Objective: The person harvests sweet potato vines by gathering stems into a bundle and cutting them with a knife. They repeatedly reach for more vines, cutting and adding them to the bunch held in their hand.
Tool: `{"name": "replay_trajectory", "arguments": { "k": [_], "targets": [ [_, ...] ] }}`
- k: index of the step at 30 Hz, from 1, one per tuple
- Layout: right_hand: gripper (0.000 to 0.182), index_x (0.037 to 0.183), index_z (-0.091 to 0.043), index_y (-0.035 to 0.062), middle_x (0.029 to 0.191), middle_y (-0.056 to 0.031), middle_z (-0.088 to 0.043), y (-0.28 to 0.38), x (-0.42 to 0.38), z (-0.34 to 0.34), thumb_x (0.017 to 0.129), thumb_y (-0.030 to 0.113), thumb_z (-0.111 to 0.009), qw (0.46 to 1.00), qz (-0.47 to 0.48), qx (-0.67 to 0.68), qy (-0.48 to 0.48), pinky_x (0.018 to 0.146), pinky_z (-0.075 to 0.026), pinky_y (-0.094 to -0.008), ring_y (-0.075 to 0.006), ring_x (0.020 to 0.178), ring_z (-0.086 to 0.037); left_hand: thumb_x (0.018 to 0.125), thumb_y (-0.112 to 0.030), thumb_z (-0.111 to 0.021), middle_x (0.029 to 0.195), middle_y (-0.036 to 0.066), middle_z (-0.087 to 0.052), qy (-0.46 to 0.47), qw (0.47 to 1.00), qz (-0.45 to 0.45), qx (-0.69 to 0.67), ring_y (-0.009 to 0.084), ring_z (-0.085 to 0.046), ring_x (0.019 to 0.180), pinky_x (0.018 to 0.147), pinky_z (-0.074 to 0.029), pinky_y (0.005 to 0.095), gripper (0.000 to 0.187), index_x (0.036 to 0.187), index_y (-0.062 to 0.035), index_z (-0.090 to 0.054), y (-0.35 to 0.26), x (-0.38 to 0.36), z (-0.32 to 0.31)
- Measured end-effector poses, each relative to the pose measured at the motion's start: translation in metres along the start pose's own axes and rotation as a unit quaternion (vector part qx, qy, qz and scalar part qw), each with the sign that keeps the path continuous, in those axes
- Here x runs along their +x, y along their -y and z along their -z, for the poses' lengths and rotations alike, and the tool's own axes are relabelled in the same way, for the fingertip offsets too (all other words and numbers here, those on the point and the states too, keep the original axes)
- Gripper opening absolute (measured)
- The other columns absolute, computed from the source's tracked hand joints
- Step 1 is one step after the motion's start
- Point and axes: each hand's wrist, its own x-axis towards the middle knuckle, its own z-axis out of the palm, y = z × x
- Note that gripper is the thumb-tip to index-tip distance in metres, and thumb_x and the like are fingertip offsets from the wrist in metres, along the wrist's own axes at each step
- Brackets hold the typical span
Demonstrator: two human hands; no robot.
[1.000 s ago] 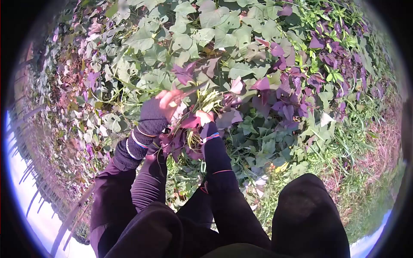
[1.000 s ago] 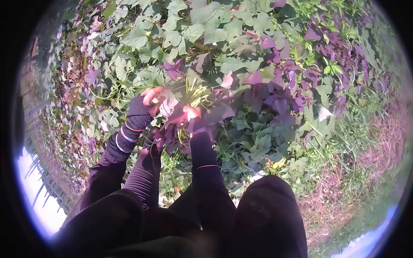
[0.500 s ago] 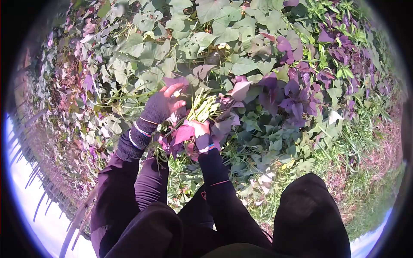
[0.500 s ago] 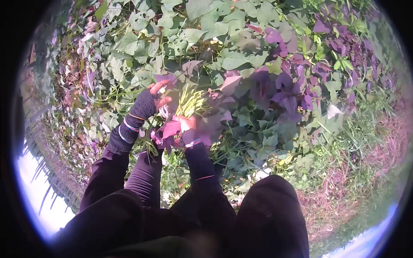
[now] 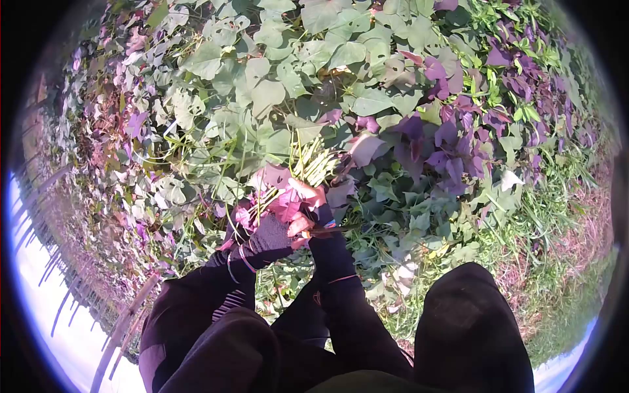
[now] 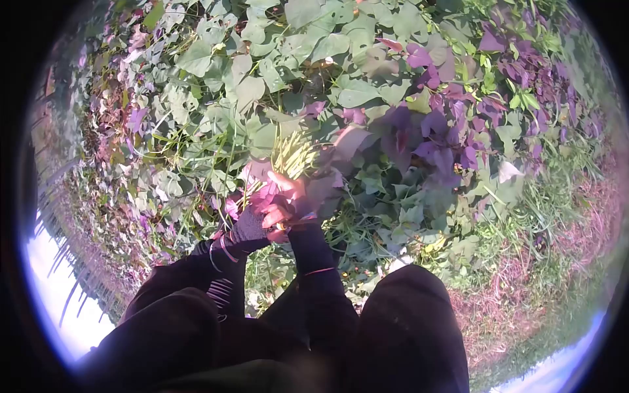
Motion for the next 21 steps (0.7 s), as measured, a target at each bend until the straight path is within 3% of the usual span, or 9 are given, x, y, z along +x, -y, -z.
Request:
{"name": "replay_trajectory", "arguments": {
  "k": [1,2,5,9,11,15,16,20,21],
  "targets": [
    [0.039,0.11,-0.049,-0.001,0.099,-0.0125,-0.055,-0.001,-0.006,0.006,0.076,0.016,-0.057,0.993,-0.088,0.06,0.046,0.076,-0.046,-0.0351,-0.0225,0.089,-0.054,0.071,-0.023,-0.055,0.076,0.005,-0.051,0.013,0.999,-0.037,0.036,0.0224,-0.055,0.072,0.058,-0.044,0.0357,0.026,0.095,-0.0139,-0.052,-0.007,0.011,0.013],
    [0.029,0.103,-0.054,-0.0024,0.1,-0.0112,-0.056,0.012,0.015,0.0,0.076,0.008,-0.051,0.997,0.025,-0.069,0.012,0.08,-0.042,-0.0286,-0.0195,0.088,-0.054,0.071,-0.023,-0.056,0.077,0.005,-0.053,0.019,0.998,-0.047,0.037,0.0229,-0.056,0.072,0.058,-0.044,0.0354,0.026,0.095,-0.0135,-0.052,-0.011,0.016,0.027],
    [0.017,0.086,-0.059,-0.0052,0.086,-0.0099,-0.06,0.0,0.0,-0.004,0.075,0.004,-0.049,0.935,-0.198,0.275,-0.102,0.069,-0.045,-0.0254,-0.0176,0.072,-0.058,0.068,-0.019,-0.063,0.083,0.009,-0.056,-0.092,0.99,0.091,0.061,0.0273,-0.058,0.067,0.055,-0.046,0.0354,0.027,0.09,-0.0097,-0.05,-0.003,0.034,0.069],
    [0.013,0.08,-0.06,-0.007,0.073,-0.0114,-0.061,-0.02,0.007,-0.005,0.068,-0.004,-0.056,0.855,-0.404,0.116,-0.304,0.062,-0.048,-0.0255,-0.0167,0.063,-0.059,0.07,-0.01,-0.055,0.082,0.012,-0.05,-0.132,0.919,0.183,0.322,0.0315,-0.055,0.064,0.053,-0.045,0.0397,0.029,0.097,-0.0091,-0.044,0.08,0.074,0.125],
    [0.013,0.065,-0.06,-0.0024,0.057,-0.0034,-0.054,-0.079,-0.008,0.0,0.07,0.01,-0.06,0.93,-0.255,0.031,-0.262,0.041,-0.037,-0.0262,-0.0102,0.049,-0.049,0.072,-0.014,-0.052,0.081,0.011,-0.05,-0.041,0.898,0.174,0.401,0.0307,-0.056,0.068,0.054,-0.045,0.0399,0.029,0.1,-0.0142,-0.046,0.129,0.102,0.127],
    [0.014,0.063,-0.059,0.0007,0.051,-0.0005,-0.05,-0.048,-0.009,0.0,0.069,0.013,-0.056,0.949,-0.228,-0.131,-0.171,0.046,-0.036,-0.0271,-0.0086,0.048,-0.044,0.077,-0.018,-0.045,0.08,0.011,-0.053,0.094,0.901,0.092,0.414,0.0298,-0.057,0.071,0.059,-0.046,0.0406,0.021,0.096,-0.0167,-0.053,0.154,0.148,0.124],
    [0.016,0.064,-0.058,0.0029,0.049,-0.0061,-0.05,-0.025,-0.009,-0.001,0.071,0.016,-0.052,0.973,-0.072,-0.182,-0.119,0.044,-0.037,-0.0307,-0.0161,0.045,-0.048,0.077,-0.017,-0.044,0.079,0.012,-0.054,0.087,0.9,0.098,0.415,0.0297,-0.057,0.072,0.06,-0.046,0.0402,0.021,0.096,-0.0174,-0.054,0.164,0.144,0.129],
    [0.021,0.067,-0.057,0.0051,0.062,-0.0156,-0.056,-0.068,-0.04,0.024,0.074,0.024,-0.05,0.941,-0.139,-0.271,-0.15,0.051,-0.042,-0.0377,-0.0336,0.056,-0.054,0.074,-0.013,-0.046,0.094,0.015,-0.057,0.021,0.885,0.221,0.409,0.0309,-0.058,0.076,0.064,-0.047,0.0395,0.03,0.103,-0.0188,-0.054,0.223,0.088,0.182],
    [0.02,0.075,-0.061,-0.005,0.069,-0.0054,-0.062,-0.05,-0.039,0.025,0.062,0.01,-0.063,0.9,-0.318,-0.252,-0.159,0.057,-0.042,-0.0261,-0.0128,0.063,-0.056,0.073,-0.012,-0.05,0.099,0.017,-0.055,-0.034,0.865,0.278,0.417,0.0315,-0.058,0.078,0.067,-0.047,0.0399,0.033,0.105,-0.0186,-0.053,0.23,0.074,0.187]
  ]
}}
